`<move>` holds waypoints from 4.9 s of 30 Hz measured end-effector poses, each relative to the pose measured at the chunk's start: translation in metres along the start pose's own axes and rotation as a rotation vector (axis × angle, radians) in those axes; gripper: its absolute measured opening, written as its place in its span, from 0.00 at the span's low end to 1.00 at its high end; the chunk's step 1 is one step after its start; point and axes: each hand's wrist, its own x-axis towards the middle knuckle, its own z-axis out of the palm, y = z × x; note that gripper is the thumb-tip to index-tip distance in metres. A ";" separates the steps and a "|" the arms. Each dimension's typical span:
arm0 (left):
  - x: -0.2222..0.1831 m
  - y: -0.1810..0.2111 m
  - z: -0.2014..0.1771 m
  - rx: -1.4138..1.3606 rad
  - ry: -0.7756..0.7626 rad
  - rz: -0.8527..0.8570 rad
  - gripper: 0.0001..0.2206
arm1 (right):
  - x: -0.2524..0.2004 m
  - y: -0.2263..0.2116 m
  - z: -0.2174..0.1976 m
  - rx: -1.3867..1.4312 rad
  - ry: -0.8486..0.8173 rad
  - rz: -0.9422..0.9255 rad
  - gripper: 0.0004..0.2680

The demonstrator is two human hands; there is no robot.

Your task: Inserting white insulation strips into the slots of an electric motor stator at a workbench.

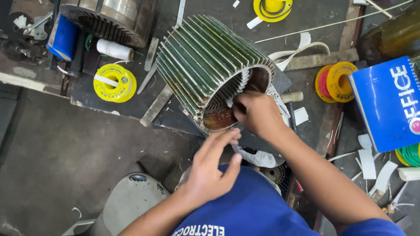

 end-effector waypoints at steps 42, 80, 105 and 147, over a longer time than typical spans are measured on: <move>0.005 -0.026 -0.013 -0.464 -0.275 -0.617 0.25 | -0.012 -0.010 -0.031 0.358 0.316 -0.008 0.03; 0.034 -0.122 -0.016 -0.178 0.240 0.581 0.24 | 0.022 -0.043 -0.115 -0.014 0.461 0.160 0.19; 0.096 -0.109 -0.019 -0.206 0.109 0.307 0.19 | 0.088 -0.013 -0.141 0.262 0.189 0.464 0.21; 0.144 -0.196 -0.092 0.198 0.062 -0.074 0.09 | -0.155 0.102 0.006 -0.065 0.212 0.670 0.09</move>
